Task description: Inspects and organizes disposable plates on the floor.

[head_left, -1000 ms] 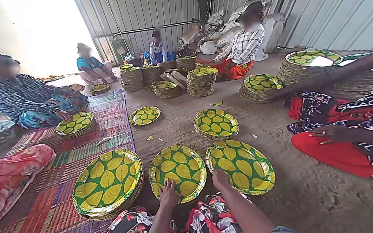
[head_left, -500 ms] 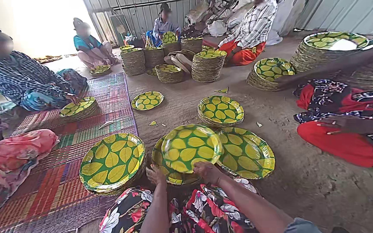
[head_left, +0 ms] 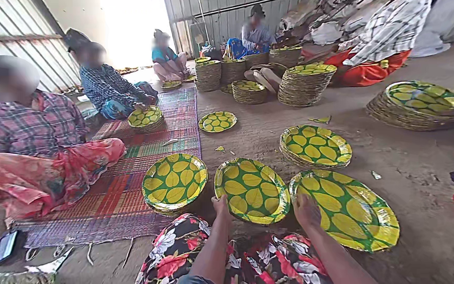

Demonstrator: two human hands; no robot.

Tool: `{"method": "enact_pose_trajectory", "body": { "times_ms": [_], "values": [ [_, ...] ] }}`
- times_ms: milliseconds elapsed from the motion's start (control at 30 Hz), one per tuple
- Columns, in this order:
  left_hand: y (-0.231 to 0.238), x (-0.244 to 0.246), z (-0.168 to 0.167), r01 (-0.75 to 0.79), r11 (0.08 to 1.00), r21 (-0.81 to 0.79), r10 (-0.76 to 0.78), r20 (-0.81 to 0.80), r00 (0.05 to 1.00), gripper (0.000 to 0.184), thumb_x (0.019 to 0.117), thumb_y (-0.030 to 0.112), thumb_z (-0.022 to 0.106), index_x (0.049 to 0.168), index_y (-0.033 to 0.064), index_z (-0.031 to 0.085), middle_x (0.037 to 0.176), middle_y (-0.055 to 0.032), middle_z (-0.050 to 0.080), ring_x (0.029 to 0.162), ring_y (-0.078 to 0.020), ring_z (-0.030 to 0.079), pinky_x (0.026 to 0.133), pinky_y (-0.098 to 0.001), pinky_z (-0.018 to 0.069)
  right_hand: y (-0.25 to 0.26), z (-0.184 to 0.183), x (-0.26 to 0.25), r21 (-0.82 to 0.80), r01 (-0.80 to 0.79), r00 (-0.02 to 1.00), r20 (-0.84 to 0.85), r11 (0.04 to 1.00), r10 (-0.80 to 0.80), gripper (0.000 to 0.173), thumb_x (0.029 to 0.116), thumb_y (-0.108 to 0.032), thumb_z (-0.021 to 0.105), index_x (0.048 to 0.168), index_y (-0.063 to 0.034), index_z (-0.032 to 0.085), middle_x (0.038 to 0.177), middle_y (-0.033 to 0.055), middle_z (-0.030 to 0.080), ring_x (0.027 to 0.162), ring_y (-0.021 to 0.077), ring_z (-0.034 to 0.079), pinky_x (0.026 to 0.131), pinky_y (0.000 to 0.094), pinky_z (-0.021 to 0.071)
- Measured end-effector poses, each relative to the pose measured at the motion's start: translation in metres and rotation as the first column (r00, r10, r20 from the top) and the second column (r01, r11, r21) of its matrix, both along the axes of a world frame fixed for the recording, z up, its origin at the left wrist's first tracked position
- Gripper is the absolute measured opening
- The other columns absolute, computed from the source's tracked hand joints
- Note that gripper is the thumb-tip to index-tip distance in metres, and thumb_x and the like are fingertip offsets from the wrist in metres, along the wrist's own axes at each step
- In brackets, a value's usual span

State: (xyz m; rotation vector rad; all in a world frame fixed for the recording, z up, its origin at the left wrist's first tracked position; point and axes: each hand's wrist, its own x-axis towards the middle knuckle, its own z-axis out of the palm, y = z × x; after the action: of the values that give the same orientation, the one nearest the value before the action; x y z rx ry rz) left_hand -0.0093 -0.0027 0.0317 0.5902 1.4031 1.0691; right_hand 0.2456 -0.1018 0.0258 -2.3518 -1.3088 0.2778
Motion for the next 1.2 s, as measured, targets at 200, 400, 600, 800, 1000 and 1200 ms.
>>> {"method": "enact_pose_trajectory", "body": {
  "times_ms": [200, 400, 600, 800, 1000, 1200],
  "values": [
    [0.021, -0.037, 0.052, -0.482, 0.857, 0.182, 0.444, 0.216, 0.87, 0.067, 0.1058, 0.007, 0.055, 0.159, -0.002, 0.016, 0.158, -0.0285, 0.035, 0.143, -0.0356, 0.042, 0.116, -0.048, 0.0377, 0.006, -0.009, 0.003, -0.111, -0.043, 0.999, -0.037, 0.993, 0.039, 0.035, 0.1078, -0.012, 0.05, 0.136, 0.0063, 0.06, 0.144, 0.0332, 0.053, 0.138, 0.0497, 0.048, 0.113, 0.06, 0.0405],
    [0.032, -0.066, 0.036, -0.4, 0.916, -0.029, 0.395, 0.233, 0.889, 0.067, 0.109, 0.03, 0.052, 0.159, 0.0006, 0.017, 0.148, -0.0297, 0.044, 0.121, -0.035, 0.056, 0.096, -0.0466, 0.0498, 0.009, -0.013, 0.0, -0.22, -0.102, 0.994, -0.063, 0.97, 0.091, 0.035, 0.1072, -0.014, 0.053, 0.135, 0.0062, 0.061, 0.143, 0.0336, 0.053, 0.139, 0.0492, 0.048, 0.113, 0.0612, 0.0394],
    [0.023, -0.025, 0.026, 0.245, 0.969, -0.037, -0.236, 0.152, 0.96, 0.05, 0.1131, 0.031, 0.037, 0.152, -0.0005, 0.034, 0.134, -0.0245, 0.057, 0.104, -0.0282, 0.062, 0.087, -0.0407, 0.0509, 0.009, -0.016, 0.0, -0.322, -0.135, 0.991, -0.051, 0.937, 0.125, 0.033, 0.1061, -0.013, 0.055, 0.131, 0.006, 0.063, 0.141, 0.0328, 0.055, 0.137, 0.0483, 0.049, 0.112, 0.0605, 0.0403],
    [0.065, -0.018, 0.007, 0.481, 0.875, -0.053, -0.483, -0.033, 0.875, 0.052, 0.1118, 0.029, 0.044, 0.154, 0.0007, 0.036, 0.156, -0.0267, 0.042, 0.142, -0.039, 0.044, 0.114, -0.0549, 0.0374, 0.01, -0.017, -0.004, -0.255, -0.112, 0.99, 0.052, 0.96, 0.129, 0.033, 0.1055, -0.015, 0.055, 0.131, 0.0044, 0.065, 0.142, 0.0295, 0.057, 0.138, 0.0461, 0.05, 0.112, 0.0592, 0.0415],
    [0.102, -0.052, -0.01, 0.468, 0.879, -0.09, -0.475, -0.103, 0.874, 0.053, 0.1126, 0.03, 0.041, 0.145, -0.0118, 0.043, 0.143, -0.0302, 0.052, 0.125, -0.0364, 0.056, 0.104, -0.0486, 0.0423, 0.012, -0.026, -0.001, -0.21, -0.093, 0.989, 0.09, 0.973, 0.114, 0.03, 0.1018, -0.008, 0.058, 0.127, 0.0045, 0.067, 0.14, 0.0282, 0.059, 0.135, 0.0453, 0.053, 0.11, 0.0569, 0.0446],
    [0.064, -0.073, 0.058, 0.312, 0.935, -0.166, -0.345, -0.237, 0.908, 0.047, 0.1148, 0.022, 0.03, 0.156, -0.0018, 0.032, 0.16, -0.022, 0.037, 0.142, -0.03, 0.043, 0.114, -0.0442, 0.0351, 0.016, -0.034, 0.008, -0.189, -0.102, 0.989, 0.083, 0.977, 0.12, 0.029, 0.0997, -0.006, 0.061, 0.126, 0.0055, 0.067, 0.141, 0.029, 0.058, 0.135, 0.0468, 0.053, 0.109, 0.0581, 0.0449]
  ]
}}
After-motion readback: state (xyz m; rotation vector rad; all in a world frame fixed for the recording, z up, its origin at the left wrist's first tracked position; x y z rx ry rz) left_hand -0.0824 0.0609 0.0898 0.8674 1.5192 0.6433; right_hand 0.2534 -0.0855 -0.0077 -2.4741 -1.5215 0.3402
